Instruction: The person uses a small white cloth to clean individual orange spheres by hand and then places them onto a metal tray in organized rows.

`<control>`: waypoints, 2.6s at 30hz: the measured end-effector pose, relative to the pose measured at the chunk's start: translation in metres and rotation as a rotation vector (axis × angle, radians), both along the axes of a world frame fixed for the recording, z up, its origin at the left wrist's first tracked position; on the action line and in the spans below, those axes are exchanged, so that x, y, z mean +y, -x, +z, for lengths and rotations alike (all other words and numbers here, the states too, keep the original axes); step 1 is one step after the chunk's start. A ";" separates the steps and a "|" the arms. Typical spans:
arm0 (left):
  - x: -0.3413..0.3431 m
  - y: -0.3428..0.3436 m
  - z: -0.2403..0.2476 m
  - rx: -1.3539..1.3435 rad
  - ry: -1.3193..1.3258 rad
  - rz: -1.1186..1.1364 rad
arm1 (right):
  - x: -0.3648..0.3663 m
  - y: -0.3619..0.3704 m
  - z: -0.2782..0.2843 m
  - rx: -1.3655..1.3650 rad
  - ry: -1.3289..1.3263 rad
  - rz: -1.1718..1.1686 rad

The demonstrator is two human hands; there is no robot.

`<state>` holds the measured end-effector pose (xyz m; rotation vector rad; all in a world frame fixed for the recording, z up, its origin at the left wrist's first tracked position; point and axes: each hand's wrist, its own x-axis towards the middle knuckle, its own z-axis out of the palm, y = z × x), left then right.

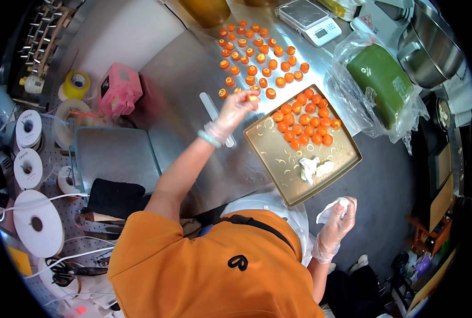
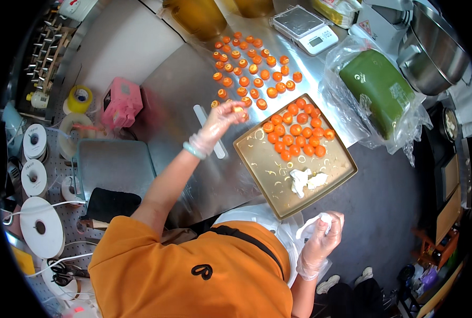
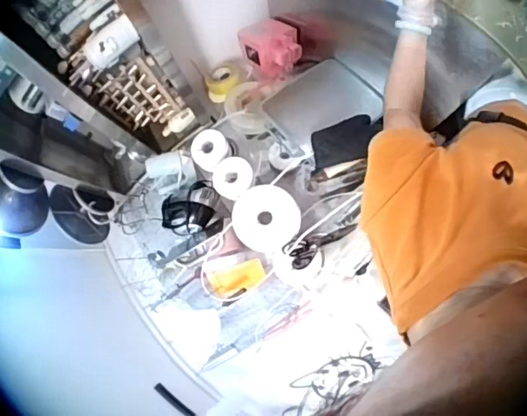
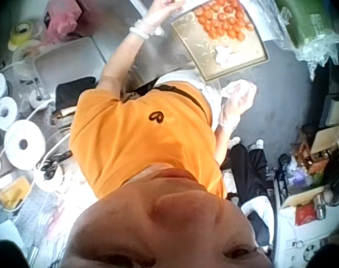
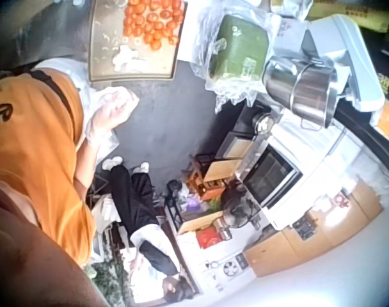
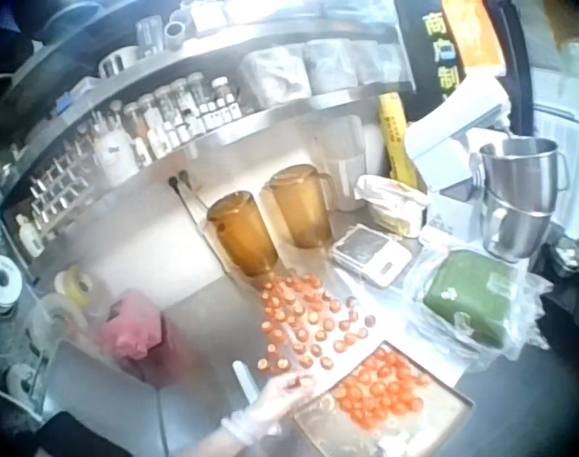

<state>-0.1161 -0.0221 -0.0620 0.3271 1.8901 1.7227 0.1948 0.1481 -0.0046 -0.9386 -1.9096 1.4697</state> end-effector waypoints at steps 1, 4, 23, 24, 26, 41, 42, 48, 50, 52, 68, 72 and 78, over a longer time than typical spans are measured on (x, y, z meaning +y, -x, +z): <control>-0.002 0.016 0.002 0.022 0.035 0.068 | 0.001 0.002 -0.001 0.002 -0.007 0.000; -0.021 0.076 -0.031 0.048 0.102 0.201 | 0.005 0.006 -0.004 0.018 -0.016 -0.002; -0.041 0.253 -0.101 0.456 0.873 0.397 | -0.003 0.030 -0.008 -0.149 -0.024 -0.062; -0.044 0.257 -0.108 0.473 0.864 0.376 | -0.003 0.030 -0.008 -0.150 -0.013 -0.068; -0.050 0.264 -0.107 0.466 0.854 0.342 | -0.003 0.032 -0.005 -0.142 -0.052 -0.052; 0.106 -0.011 -0.021 0.947 0.160 -0.517 | -0.012 0.019 -0.004 0.067 0.199 -0.307; 0.126 -0.028 -0.025 1.027 0.216 -0.541 | -0.015 0.021 0.004 0.082 0.221 -0.303; 0.196 -0.064 -0.052 1.189 0.640 -0.559 | -0.020 -0.003 0.011 0.002 0.144 -0.320; 0.204 -0.066 -0.057 1.225 0.721 -0.573 | -0.021 -0.011 0.008 -0.002 0.133 -0.362; 0.212 -0.067 -0.062 1.263 0.715 -0.584 | -0.022 -0.020 0.002 0.009 0.135 -0.397; 0.217 -0.061 -0.077 1.373 0.615 -0.593 | -0.024 -0.024 -0.001 0.049 0.157 -0.432; 0.215 -0.062 -0.075 1.339 0.608 -0.603 | -0.024 -0.023 0.001 0.038 0.140 -0.421; 0.214 -0.058 -0.088 1.250 0.520 -0.653 | -0.022 -0.023 -0.001 0.034 0.120 -0.377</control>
